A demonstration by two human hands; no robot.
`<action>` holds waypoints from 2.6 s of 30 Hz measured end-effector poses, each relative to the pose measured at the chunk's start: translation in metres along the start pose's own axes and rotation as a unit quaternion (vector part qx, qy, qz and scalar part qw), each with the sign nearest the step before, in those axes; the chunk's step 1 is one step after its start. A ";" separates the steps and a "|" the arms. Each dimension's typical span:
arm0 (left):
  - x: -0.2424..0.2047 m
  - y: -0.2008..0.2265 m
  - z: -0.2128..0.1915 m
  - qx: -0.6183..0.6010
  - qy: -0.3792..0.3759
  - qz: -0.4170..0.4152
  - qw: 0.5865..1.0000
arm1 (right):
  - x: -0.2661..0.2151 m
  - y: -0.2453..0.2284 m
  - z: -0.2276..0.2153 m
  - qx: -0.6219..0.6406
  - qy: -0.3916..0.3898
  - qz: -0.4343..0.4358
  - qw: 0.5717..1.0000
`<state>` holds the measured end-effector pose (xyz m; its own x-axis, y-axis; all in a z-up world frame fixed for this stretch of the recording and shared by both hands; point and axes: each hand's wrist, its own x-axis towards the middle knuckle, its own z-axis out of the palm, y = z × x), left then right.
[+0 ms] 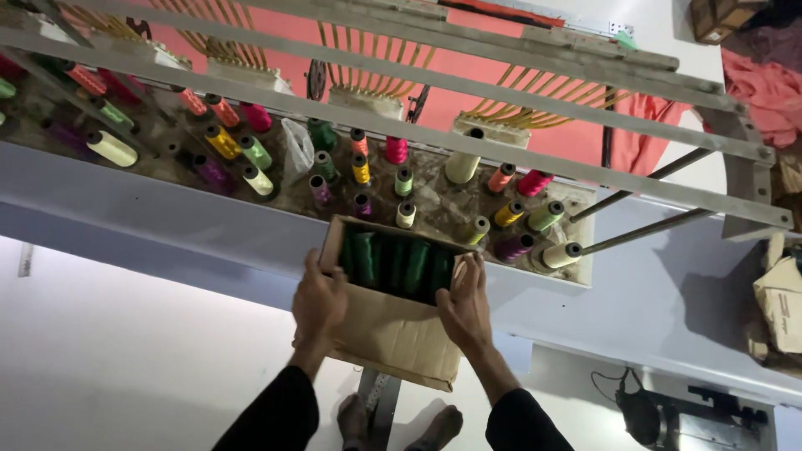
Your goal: Stocking and organizing thread spools on an industrial embroidery machine rack
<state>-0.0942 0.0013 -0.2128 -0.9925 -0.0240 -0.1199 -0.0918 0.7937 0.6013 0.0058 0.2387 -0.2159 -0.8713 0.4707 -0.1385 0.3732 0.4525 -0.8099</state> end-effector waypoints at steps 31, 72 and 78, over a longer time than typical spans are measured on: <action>0.114 -0.117 -0.039 0.100 -0.071 -0.076 0.990 | 0.010 0.047 0.077 -0.053 -0.176 -0.047 0.982; 0.042 0.035 0.011 -0.146 -0.315 0.055 0.936 | -0.001 -0.019 -0.075 0.710 -0.167 0.163 0.665; 0.022 0.070 0.001 0.011 -0.270 0.052 0.961 | -0.013 -0.002 -0.080 0.678 -0.186 0.166 0.691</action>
<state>-0.1226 0.0570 -0.1740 -0.8091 0.3699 -0.4567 0.0129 0.7880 0.6155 0.0421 0.2920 -0.1665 -0.9255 0.0370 -0.3768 0.1492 -0.8790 -0.4528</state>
